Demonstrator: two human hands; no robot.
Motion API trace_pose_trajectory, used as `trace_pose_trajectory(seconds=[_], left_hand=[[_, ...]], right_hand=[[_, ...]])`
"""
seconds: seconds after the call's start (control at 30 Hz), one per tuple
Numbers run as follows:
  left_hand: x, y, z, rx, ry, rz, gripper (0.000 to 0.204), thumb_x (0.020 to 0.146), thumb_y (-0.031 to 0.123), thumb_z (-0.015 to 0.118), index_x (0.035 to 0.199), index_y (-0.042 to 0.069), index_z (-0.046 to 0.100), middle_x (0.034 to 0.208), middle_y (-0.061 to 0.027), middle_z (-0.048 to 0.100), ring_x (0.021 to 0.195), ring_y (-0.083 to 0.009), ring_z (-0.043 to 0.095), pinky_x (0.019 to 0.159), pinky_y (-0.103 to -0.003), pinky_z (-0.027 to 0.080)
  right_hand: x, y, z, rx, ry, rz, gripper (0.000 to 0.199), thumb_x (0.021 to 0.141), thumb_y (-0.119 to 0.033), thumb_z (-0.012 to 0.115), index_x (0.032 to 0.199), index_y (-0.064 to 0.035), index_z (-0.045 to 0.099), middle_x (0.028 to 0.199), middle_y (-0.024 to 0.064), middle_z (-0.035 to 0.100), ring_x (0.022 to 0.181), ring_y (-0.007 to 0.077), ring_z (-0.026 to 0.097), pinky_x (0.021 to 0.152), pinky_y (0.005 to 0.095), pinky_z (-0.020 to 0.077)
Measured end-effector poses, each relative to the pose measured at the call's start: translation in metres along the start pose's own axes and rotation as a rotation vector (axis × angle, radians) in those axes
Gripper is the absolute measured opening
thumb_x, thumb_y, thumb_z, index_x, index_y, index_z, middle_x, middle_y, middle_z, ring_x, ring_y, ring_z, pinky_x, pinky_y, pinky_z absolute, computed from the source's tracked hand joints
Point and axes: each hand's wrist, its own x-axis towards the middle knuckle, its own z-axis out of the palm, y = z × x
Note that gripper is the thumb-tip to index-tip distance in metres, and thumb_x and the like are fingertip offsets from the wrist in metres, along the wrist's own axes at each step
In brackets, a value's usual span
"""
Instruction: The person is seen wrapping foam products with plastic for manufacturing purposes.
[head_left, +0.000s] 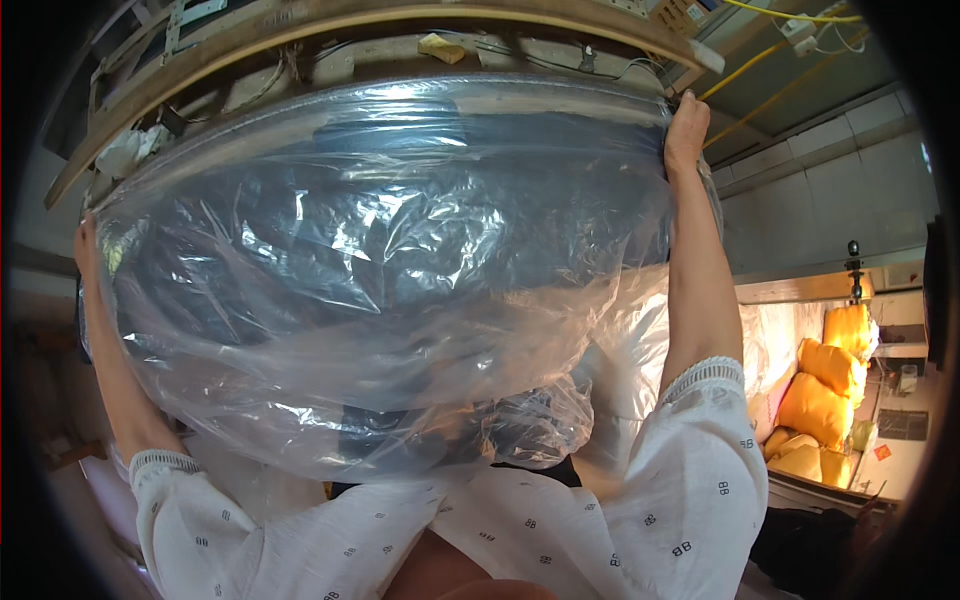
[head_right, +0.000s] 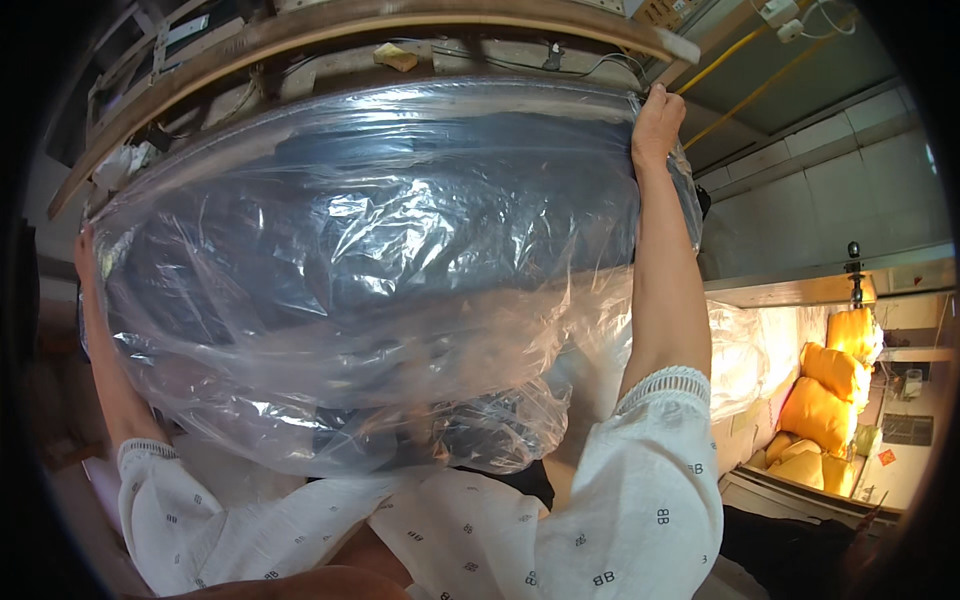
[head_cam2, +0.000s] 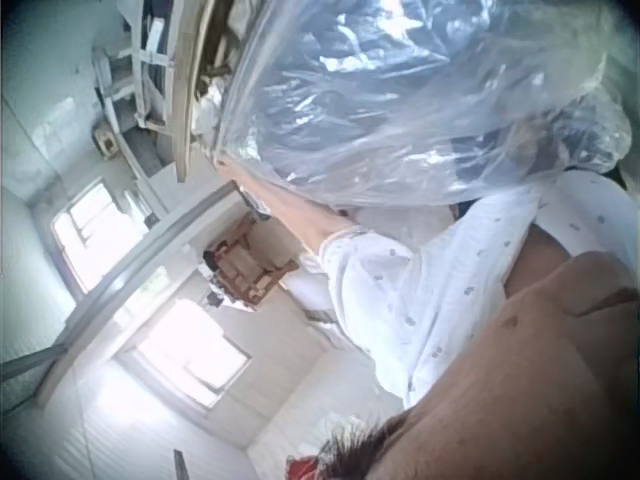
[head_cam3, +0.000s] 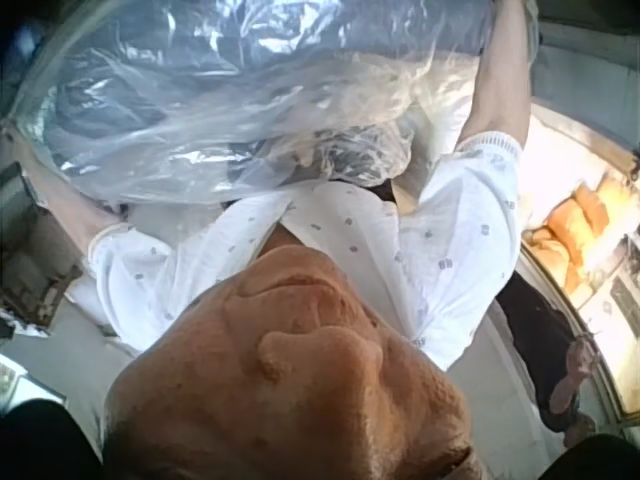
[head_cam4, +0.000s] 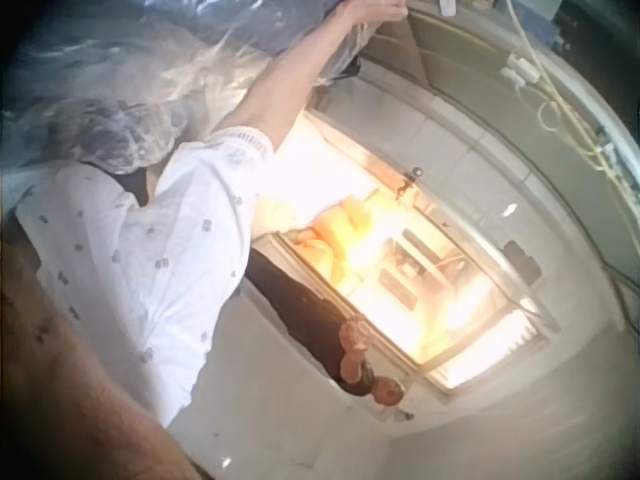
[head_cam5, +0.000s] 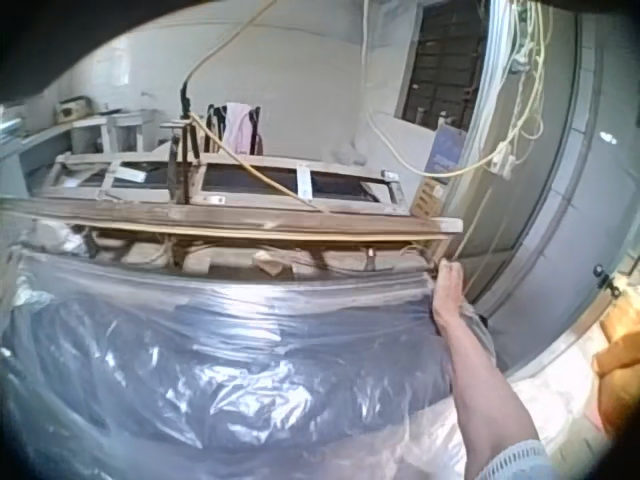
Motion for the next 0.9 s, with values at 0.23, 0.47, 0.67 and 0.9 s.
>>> trace_pose_trajectory(seconds=[0.23,0.47,0.67,0.9], left_hand=[[-0.028,0.03,-0.152,-0.535,0.093,-0.146,0.045,0.087,0.036,0.058,0.119,0.005,0.057,0.117,-0.0073,0.057,0.106,-0.0169,0.051,0.092,-0.028,0.038],[-0.155,-0.007,-0.267,-0.721,0.239,-0.467,0.049,0.087,0.039,0.06,0.126,0.01,0.052,0.122,-0.001,0.053,0.108,-0.0133,0.049,0.087,-0.025,0.04],[-0.272,-0.029,-0.306,-0.65,0.161,-0.562,0.048,0.084,0.042,0.063,0.122,0.015,0.054,0.115,0.0064,0.054,0.094,-0.0066,0.049,0.071,-0.022,0.036],[-0.325,-0.051,-0.277,-0.407,-0.041,-0.712,0.036,0.085,0.041,0.061,0.112,0.016,0.059,0.098,0.0069,0.059,0.085,-0.0054,0.052,0.065,-0.021,0.038]], right_hand=[[-0.084,-0.058,-0.038,0.677,-0.229,0.489,0.032,0.091,-0.031,0.05,0.093,0.0013,0.049,0.089,0.0096,0.052,0.074,0.0184,0.054,0.063,0.029,0.0452],[-0.13,-0.146,-0.081,0.764,-0.704,0.573,0.045,0.085,-0.038,0.061,0.106,0.0005,0.049,0.098,0.008,0.056,0.066,0.0096,0.052,0.055,0.0204,0.0425],[-0.14,-0.165,-0.08,0.437,-0.869,0.312,0.036,0.081,-0.03,0.066,0.098,0.0005,0.059,0.079,0.0031,0.062,0.065,0.0069,0.051,0.057,0.0215,0.0406],[-0.156,-0.15,-0.073,0.562,-0.871,0.214,0.021,0.079,-0.022,0.067,0.084,-0.002,0.064,0.073,0.0007,0.061,0.066,0.0068,0.053,0.063,0.0218,0.042]])
